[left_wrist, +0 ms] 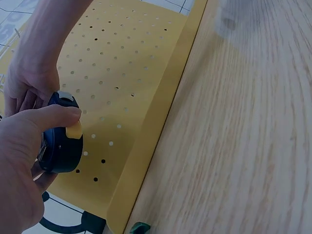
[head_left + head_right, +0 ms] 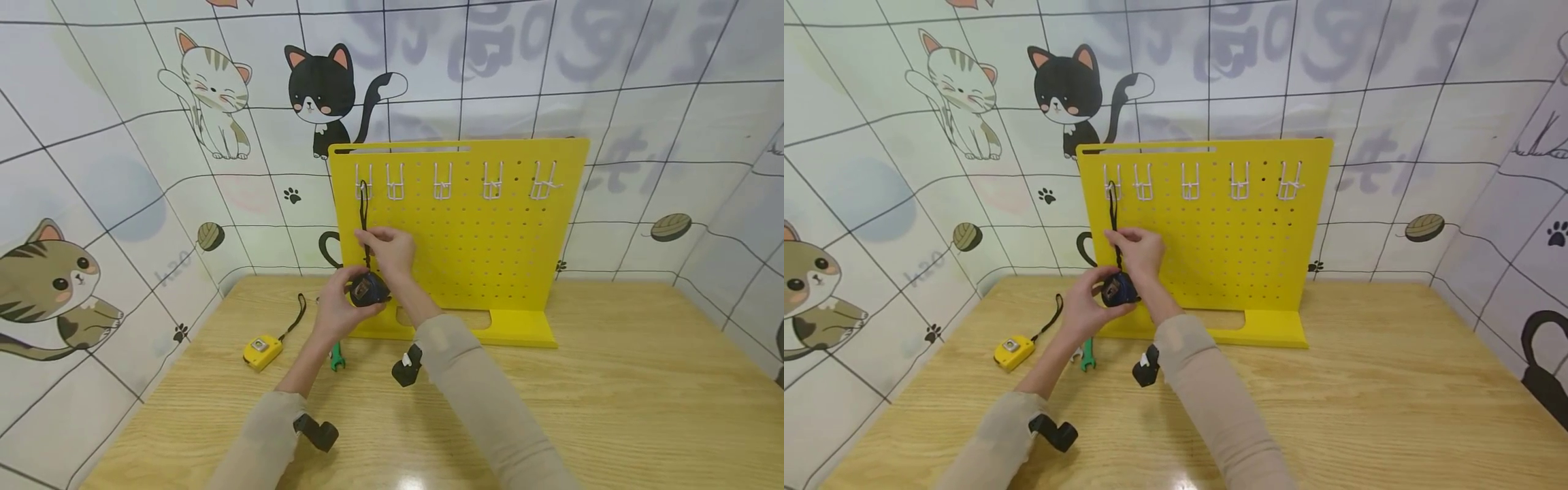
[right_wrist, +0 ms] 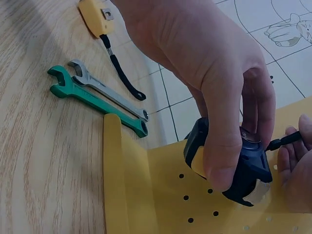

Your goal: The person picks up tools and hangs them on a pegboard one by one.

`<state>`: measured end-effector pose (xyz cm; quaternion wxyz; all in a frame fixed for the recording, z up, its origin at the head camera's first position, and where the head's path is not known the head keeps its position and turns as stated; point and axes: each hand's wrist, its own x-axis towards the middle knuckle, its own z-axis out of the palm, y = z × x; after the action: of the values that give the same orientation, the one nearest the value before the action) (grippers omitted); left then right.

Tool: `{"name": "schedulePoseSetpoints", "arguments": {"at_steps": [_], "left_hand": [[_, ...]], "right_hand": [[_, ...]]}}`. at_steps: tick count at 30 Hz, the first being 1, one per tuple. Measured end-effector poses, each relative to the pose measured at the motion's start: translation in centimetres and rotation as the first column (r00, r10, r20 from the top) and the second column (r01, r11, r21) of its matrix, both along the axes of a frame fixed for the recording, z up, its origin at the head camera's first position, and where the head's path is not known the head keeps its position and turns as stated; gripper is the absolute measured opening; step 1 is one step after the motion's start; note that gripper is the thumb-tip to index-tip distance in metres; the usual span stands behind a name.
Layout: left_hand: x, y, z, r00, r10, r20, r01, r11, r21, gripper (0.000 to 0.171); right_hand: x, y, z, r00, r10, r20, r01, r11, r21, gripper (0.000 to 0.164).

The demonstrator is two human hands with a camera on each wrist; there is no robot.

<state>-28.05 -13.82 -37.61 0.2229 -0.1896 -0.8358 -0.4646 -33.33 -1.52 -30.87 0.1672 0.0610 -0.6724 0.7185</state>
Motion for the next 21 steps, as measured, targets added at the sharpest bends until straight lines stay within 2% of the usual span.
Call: {"name": "schedulePoseSetpoints", "arguments": {"at_steps": [9, 16, 21], "left_hand": [[-1.0, 0.1, -1.1, 1.000, 0.026, -0.011, -0.026, 1.000, 0.007, 0.068], [-1.7, 0.4, -1.7, 0.997, 0.043, -0.071, -0.044, 0.999, -0.012, 0.068], [-2.3, 0.7, -2.1, 0.996, 0.043, -0.075, -0.045, 0.999, -0.019, 0.069]], "right_hand": [[-0.7, 0.4, -0.9, 1.000, -0.005, -0.009, 0.005, 1.000, 0.018, 0.024], [-0.6, 0.7, -1.3, 1.000, -0.019, -0.017, 0.020, 0.999, 0.051, 0.024], [-0.5, 0.7, -1.2, 0.999, -0.029, -0.027, 0.031, 0.997, 0.069, 0.023]]}}
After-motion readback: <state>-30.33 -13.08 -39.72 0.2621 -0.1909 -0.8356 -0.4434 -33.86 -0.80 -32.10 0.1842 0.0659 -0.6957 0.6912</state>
